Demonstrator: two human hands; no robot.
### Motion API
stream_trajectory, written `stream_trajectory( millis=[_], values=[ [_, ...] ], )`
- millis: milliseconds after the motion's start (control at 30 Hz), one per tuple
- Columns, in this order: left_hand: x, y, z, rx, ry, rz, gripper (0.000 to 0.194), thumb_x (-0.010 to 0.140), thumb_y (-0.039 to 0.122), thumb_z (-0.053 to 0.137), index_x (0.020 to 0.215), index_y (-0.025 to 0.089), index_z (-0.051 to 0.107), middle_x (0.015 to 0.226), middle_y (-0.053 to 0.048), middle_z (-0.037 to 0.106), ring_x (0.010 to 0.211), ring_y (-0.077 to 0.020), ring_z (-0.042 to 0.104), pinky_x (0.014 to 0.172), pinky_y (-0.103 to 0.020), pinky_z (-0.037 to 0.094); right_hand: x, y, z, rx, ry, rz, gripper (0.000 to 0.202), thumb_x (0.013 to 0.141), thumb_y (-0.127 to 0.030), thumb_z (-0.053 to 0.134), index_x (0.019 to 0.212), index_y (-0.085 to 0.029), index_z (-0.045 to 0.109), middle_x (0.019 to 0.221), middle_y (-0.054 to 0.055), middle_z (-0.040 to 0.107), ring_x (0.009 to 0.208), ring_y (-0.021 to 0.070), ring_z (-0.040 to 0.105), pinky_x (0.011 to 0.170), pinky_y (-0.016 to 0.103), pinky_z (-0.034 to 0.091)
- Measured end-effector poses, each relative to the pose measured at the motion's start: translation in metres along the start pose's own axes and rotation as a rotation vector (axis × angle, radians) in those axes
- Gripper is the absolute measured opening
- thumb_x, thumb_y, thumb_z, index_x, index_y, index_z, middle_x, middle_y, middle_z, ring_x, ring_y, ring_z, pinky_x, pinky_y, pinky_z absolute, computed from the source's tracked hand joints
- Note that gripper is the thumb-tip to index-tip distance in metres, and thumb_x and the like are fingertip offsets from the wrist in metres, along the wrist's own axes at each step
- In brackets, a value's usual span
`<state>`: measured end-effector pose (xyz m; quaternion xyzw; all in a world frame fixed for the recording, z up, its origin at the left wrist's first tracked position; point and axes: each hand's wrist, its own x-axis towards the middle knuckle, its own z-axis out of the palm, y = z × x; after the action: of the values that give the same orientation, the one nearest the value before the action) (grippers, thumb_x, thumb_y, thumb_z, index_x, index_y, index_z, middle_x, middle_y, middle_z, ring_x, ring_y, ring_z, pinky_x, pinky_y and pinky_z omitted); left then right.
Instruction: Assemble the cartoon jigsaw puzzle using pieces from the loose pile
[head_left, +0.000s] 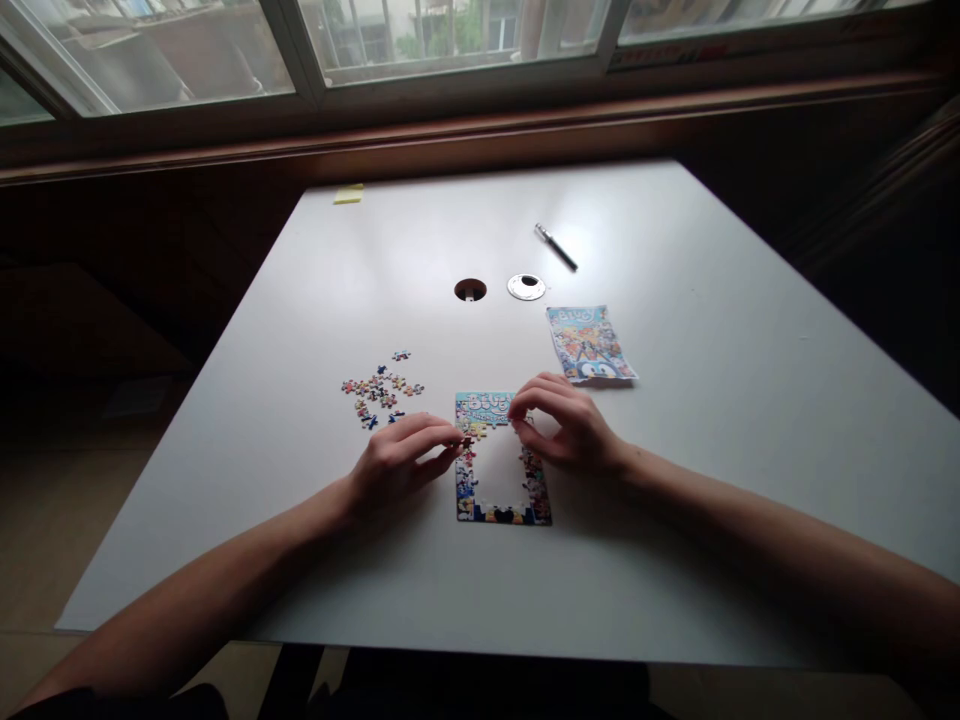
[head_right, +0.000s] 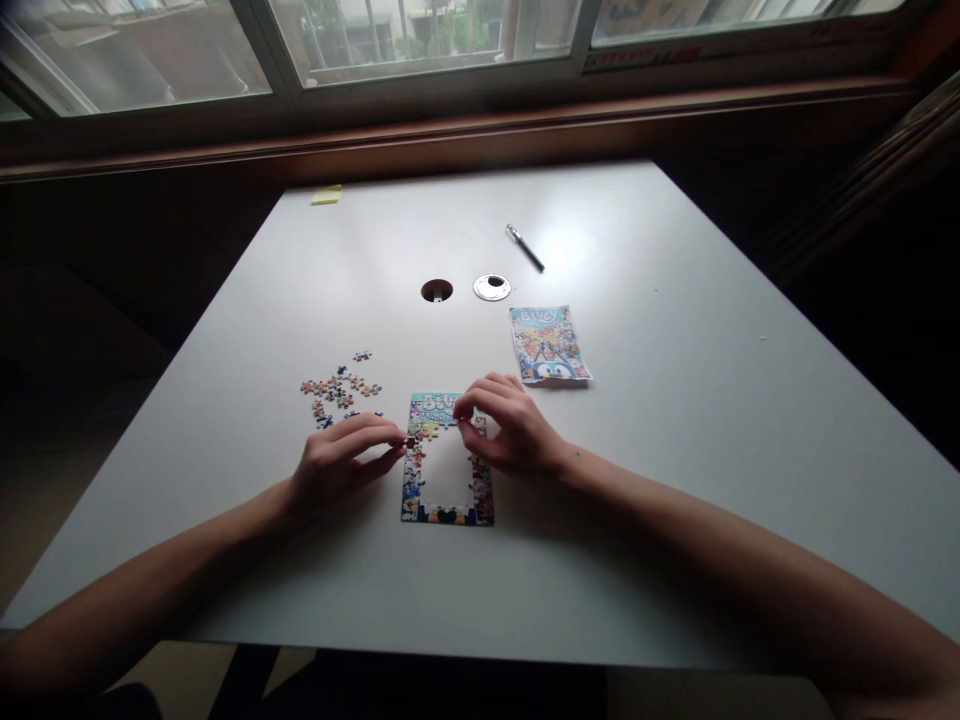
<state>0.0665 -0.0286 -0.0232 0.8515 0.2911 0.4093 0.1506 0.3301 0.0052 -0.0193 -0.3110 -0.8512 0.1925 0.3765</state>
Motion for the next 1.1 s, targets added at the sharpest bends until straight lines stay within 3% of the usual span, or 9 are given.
stream_trajectory(
  millis=[200, 367, 533, 700, 967, 1100],
  values=[
    [0.013, 0.004, 0.012, 0.096, -0.040, -0.001, 0.016, 0.084, 0.018, 0.070, 0.099, 0.020, 0.066, 0.088, -0.003, 0.072, 0.083, -0.0164, 0.064, 0.079, -0.032, 0.051, -0.004, 0.003, 0.005, -0.060, -0.072, -0.118, 0.010, 0.086, -0.024, 0.067, 0.096, -0.023, 0.062, 0.088, 0.003, 0.067, 0.084, 0.0199, 0.058, 0.080, 0.038, 0.041],
    [0.024, 0.003, 0.021, 0.059, -0.029, -0.049, 0.009, 0.087, 0.026, 0.068, 0.094, 0.020, 0.067, 0.083, -0.003, 0.073, 0.080, -0.0166, 0.062, 0.079, -0.033, 0.048, -0.004, 0.004, 0.008, -0.049, -0.063, -0.142, 0.005, 0.089, -0.023, 0.066, 0.094, -0.023, 0.063, 0.086, 0.003, 0.067, 0.083, 0.0188, 0.058, 0.079, 0.036, 0.041],
    [0.024, 0.001, 0.018, -0.027, -0.047, -0.133, 0.010, 0.086, 0.028, 0.070, 0.093, 0.020, 0.068, 0.084, -0.002, 0.073, 0.081, -0.0162, 0.062, 0.081, -0.032, 0.047, -0.001, 0.001, 0.009, -0.067, -0.079, -0.174, 0.008, 0.090, -0.020, 0.064, 0.097, -0.022, 0.062, 0.087, 0.003, 0.067, 0.082, 0.0174, 0.059, 0.078, 0.035, 0.041],
    [0.025, 0.001, 0.016, -0.089, -0.041, -0.187, 0.012, 0.084, 0.028, 0.073, 0.092, 0.021, 0.069, 0.082, -0.001, 0.073, 0.080, -0.0162, 0.062, 0.080, -0.032, 0.048, 0.001, -0.003, 0.007, -0.072, -0.076, -0.132, 0.004, 0.092, -0.020, 0.061, 0.095, -0.022, 0.062, 0.085, 0.003, 0.067, 0.079, 0.0167, 0.060, 0.077, 0.034, 0.042],
    [0.026, 0.001, 0.015, -0.091, -0.059, -0.163, 0.015, 0.085, 0.028, 0.071, 0.098, 0.021, 0.067, 0.086, -0.002, 0.072, 0.084, -0.0167, 0.063, 0.084, -0.033, 0.048, 0.002, -0.003, 0.007, -0.077, -0.075, -0.125, 0.006, 0.089, -0.017, 0.063, 0.091, -0.023, 0.063, 0.083, 0.002, 0.068, 0.077, 0.0170, 0.061, 0.076, 0.034, 0.042],
    [0.025, 0.004, 0.014, -0.023, 0.031, -0.183, 0.022, 0.084, 0.024, 0.067, 0.106, 0.020, 0.063, 0.101, -0.007, 0.067, 0.095, -0.0201, 0.060, 0.086, -0.036, 0.049, 0.003, 0.000, 0.006, -0.048, -0.015, -0.051, 0.006, 0.086, -0.017, 0.064, 0.089, -0.023, 0.065, 0.081, 0.003, 0.067, 0.076, 0.0185, 0.060, 0.074, 0.035, 0.045]
  ],
)
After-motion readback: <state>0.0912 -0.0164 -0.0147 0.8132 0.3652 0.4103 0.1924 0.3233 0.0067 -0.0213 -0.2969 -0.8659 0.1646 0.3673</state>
